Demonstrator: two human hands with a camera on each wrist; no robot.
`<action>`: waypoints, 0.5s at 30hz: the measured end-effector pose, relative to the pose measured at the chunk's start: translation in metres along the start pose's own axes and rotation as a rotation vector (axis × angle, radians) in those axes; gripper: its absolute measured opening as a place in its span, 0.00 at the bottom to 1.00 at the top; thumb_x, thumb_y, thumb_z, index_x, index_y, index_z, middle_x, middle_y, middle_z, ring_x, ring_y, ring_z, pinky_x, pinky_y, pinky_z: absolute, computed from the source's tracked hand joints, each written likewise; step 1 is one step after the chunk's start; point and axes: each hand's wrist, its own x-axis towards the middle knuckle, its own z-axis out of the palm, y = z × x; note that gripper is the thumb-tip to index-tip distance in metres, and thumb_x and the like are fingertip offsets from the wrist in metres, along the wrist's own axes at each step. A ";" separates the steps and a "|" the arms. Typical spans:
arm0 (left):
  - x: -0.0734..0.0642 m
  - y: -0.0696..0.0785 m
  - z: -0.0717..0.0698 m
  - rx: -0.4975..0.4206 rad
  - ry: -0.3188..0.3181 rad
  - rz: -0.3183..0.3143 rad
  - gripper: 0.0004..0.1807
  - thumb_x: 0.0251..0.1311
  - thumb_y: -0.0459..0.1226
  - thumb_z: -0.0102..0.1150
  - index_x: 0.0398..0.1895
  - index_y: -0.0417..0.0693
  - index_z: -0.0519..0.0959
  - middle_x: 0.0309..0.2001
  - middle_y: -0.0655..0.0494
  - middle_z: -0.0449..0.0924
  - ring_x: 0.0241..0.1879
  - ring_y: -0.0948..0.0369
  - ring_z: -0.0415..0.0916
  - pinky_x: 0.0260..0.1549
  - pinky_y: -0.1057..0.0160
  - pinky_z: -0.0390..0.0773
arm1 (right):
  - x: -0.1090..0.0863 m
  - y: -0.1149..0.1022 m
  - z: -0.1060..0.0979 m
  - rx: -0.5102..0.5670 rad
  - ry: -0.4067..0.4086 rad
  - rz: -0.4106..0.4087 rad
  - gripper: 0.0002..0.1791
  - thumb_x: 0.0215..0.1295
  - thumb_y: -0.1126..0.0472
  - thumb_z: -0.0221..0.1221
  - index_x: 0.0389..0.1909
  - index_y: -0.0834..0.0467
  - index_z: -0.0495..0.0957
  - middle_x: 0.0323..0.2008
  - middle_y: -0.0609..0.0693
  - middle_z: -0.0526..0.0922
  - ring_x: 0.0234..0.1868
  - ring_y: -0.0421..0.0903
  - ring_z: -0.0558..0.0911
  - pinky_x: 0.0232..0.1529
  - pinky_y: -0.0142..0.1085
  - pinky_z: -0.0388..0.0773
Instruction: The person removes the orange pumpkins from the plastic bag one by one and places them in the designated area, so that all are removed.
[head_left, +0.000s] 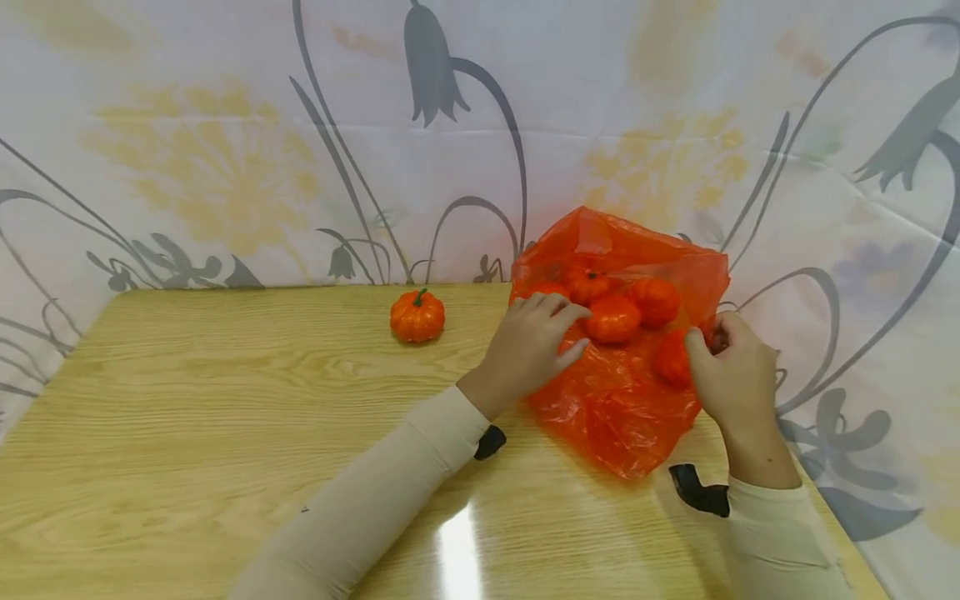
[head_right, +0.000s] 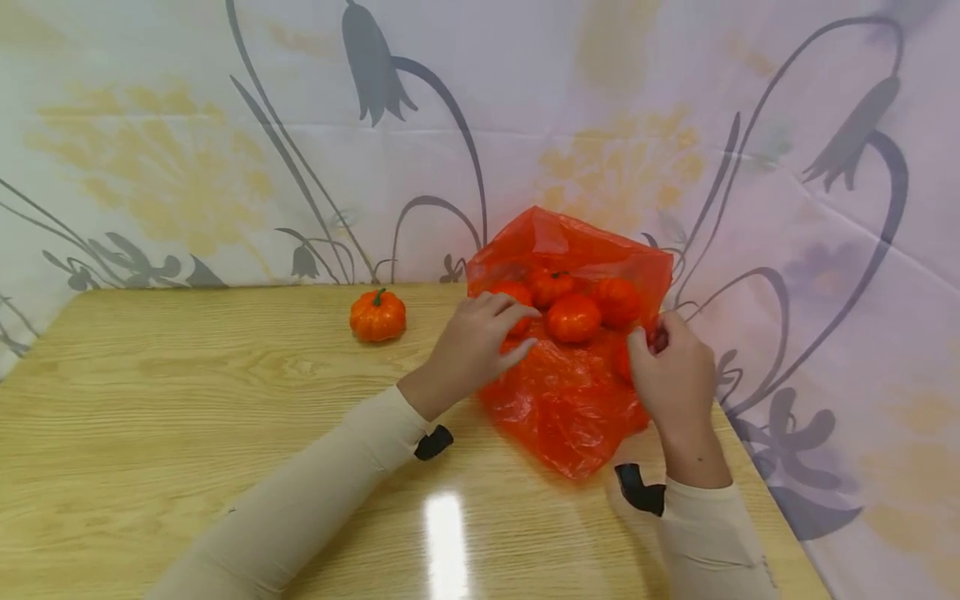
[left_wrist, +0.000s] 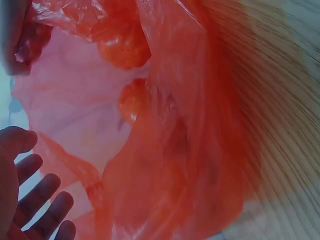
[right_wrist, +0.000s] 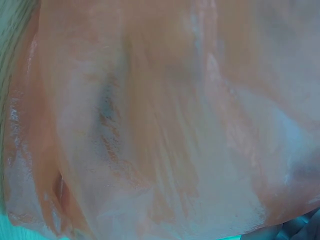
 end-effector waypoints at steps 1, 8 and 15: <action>0.004 0.002 0.002 0.011 -0.025 -0.001 0.17 0.68 0.50 0.60 0.56 0.57 0.80 0.49 0.59 0.81 0.47 0.59 0.77 0.46 0.62 0.75 | 0.000 -0.001 0.001 0.002 0.001 -0.001 0.11 0.63 0.60 0.56 0.24 0.61 0.73 0.15 0.43 0.68 0.18 0.38 0.66 0.16 0.28 0.61; 0.026 0.011 0.014 0.065 -0.205 -0.046 0.23 0.68 0.54 0.58 0.62 0.57 0.77 0.52 0.59 0.79 0.49 0.59 0.76 0.50 0.60 0.78 | -0.001 -0.003 0.003 0.006 -0.020 0.006 0.11 0.64 0.59 0.55 0.25 0.61 0.73 0.17 0.48 0.70 0.18 0.40 0.66 0.17 0.31 0.62; 0.047 0.018 0.031 0.090 -0.364 -0.107 0.29 0.69 0.57 0.54 0.68 0.58 0.71 0.57 0.58 0.77 0.54 0.58 0.75 0.57 0.57 0.78 | -0.001 -0.001 0.001 -0.001 -0.037 0.022 0.11 0.65 0.59 0.55 0.25 0.61 0.72 0.17 0.49 0.69 0.18 0.42 0.65 0.15 0.31 0.60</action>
